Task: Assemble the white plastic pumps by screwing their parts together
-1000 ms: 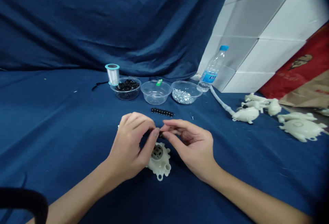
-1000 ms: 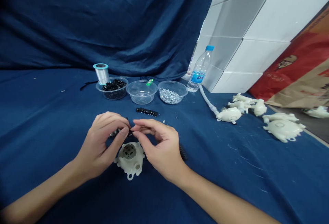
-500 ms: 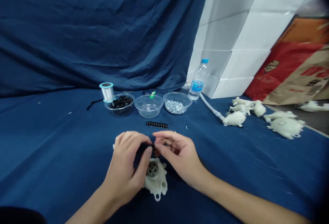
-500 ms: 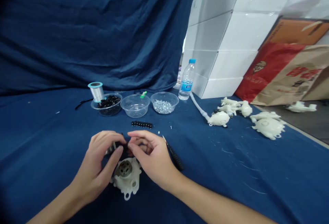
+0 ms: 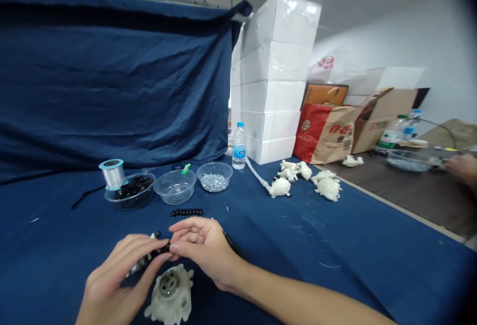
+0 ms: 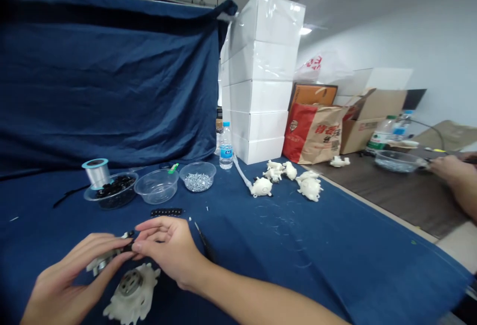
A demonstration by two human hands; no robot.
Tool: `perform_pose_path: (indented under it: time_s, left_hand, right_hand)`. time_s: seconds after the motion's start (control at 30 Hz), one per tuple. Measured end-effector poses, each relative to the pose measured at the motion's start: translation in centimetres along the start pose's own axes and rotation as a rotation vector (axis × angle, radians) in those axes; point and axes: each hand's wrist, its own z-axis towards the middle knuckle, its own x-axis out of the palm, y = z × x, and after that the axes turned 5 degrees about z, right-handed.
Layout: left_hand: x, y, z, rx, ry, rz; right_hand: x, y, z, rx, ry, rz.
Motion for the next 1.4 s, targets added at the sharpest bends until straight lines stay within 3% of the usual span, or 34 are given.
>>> perform_pose_path:
  time_s: [0.33,0.9,1.13,1.23,1.4]
  left_hand:
    - [0.4,-1.1,0.9,-0.04,0.001,0.014]
    - [0.7,-0.9,1.0,-0.14,0.095,0.029]
    - [-1.5,0.2,1.3,0.041,0.106,0.01]
    - [-1.4,1.0,1.2,0.151,0.119,0.015]
    - [-0.7,1.5,1.0,0.196,0.094,0.021]
  right_hand:
    - [-0.5,0.2,0.2,-0.141,-0.003,-0.094]
    - [-0.1,-0.3,-0.8,-0.459,0.073,-0.348]
    - [0.0,-0.4,-0.3,-0.304,0.008,-0.226]
    - [-0.2,-0.3,-0.1,-0.213,0.015,-0.178]
    - [-0.5,-0.3,0.0,-0.187,0.036,-0.185]
